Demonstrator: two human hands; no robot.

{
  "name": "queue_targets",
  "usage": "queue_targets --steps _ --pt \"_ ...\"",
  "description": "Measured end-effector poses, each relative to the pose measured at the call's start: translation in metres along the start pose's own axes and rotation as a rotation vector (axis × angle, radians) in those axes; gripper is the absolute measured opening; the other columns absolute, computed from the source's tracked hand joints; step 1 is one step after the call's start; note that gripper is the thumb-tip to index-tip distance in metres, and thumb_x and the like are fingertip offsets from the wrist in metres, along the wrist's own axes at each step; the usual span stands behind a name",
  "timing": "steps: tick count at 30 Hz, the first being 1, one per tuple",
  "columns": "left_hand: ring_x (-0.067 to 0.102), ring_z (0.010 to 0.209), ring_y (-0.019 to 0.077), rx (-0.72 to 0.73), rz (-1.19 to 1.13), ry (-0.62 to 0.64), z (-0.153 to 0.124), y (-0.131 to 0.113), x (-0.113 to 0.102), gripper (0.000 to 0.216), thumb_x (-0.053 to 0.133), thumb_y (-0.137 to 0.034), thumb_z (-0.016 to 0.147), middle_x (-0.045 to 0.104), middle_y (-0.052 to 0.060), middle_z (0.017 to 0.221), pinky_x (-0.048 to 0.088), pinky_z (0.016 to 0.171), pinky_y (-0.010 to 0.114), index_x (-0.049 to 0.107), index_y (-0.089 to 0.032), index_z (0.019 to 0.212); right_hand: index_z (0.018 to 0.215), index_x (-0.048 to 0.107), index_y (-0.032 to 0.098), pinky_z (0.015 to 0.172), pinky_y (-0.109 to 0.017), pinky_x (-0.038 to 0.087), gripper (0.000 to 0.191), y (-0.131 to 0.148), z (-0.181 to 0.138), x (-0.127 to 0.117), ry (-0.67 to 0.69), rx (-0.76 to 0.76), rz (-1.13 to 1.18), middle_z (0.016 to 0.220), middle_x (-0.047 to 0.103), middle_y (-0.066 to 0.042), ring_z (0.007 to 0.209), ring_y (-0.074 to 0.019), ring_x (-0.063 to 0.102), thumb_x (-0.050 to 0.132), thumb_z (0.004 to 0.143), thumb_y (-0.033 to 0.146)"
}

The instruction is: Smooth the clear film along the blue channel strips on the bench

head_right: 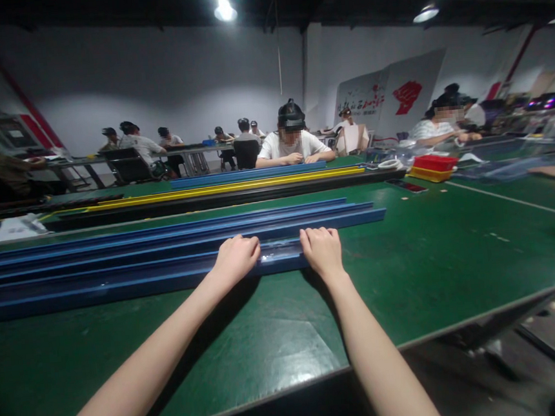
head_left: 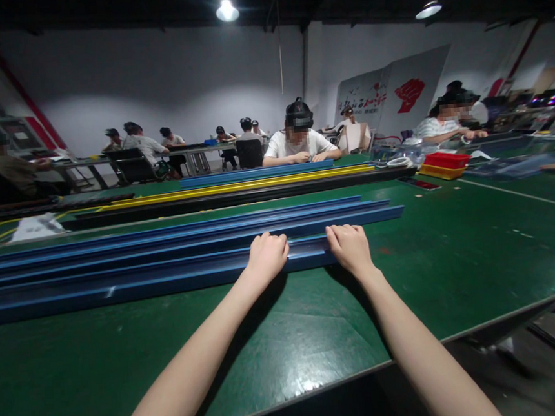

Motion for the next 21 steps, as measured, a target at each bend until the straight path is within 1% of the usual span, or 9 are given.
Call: queue_targets --steps 5,9,15,18,21 --pt "0.061 0.081 0.0236 -0.074 0.030 -0.010 0.000 0.011 -0.002 0.033 0.030 -0.023 0.087 0.066 0.011 0.079 0.041 0.067 0.032 0.062 -0.015 0.086 0.068 0.059 0.017 0.072 -0.029 0.024 0.041 -0.007 -0.001 -0.002 -0.007 0.072 -0.055 0.068 0.066 -0.005 0.067 -0.0144 0.055 0.028 0.091 0.030" --pt "0.061 0.082 0.0242 -0.059 0.031 -0.020 0.000 0.009 0.000 0.032 0.030 -0.023 0.087 0.066 0.011 0.078 0.041 0.067 0.032 0.062 -0.014 0.085 0.067 0.061 0.017 0.074 -0.029 0.025 0.043 -0.006 0.000 0.001 0.028 0.066 -0.063 0.065 0.065 -0.006 0.064 -0.0142 0.055 0.027 0.090 0.031" --pt "0.058 0.083 0.0215 0.009 0.007 -0.076 0.000 -0.002 0.002 0.027 0.034 -0.022 0.086 0.065 0.008 0.085 0.041 0.067 0.030 0.060 -0.016 0.084 0.068 0.059 0.018 0.075 -0.028 0.025 0.038 0.013 -0.001 0.010 0.089 -0.081 0.016 0.068 0.065 -0.005 0.070 -0.0141 0.056 0.031 0.090 0.031" --pt "0.057 0.086 0.0201 0.122 -0.017 -0.094 -0.001 -0.015 0.003 0.023 0.037 -0.022 0.086 0.064 0.006 0.091 0.040 0.068 0.029 0.059 -0.017 0.086 0.072 0.059 0.018 0.074 -0.028 0.025 0.034 0.026 -0.002 0.013 0.116 -0.174 0.092 0.072 0.066 -0.004 0.074 -0.0140 0.056 0.033 0.089 0.031" --pt "0.056 0.089 0.0192 0.219 -0.047 -0.090 -0.003 -0.026 0.007 0.022 0.037 -0.023 0.087 0.064 0.004 0.095 0.039 0.070 0.029 0.057 -0.018 0.095 0.075 0.060 0.018 0.074 -0.027 0.026 0.032 0.033 -0.004 0.013 0.122 -0.229 0.133 0.076 0.066 -0.004 0.078 -0.0140 0.056 0.034 0.089 0.030"
Point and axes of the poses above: each hand's wrist, its own z-axis towards the middle knuckle, its own x-axis out of the palm, y = z × x, the point moved 9 cm from there along z, towards the middle knuckle
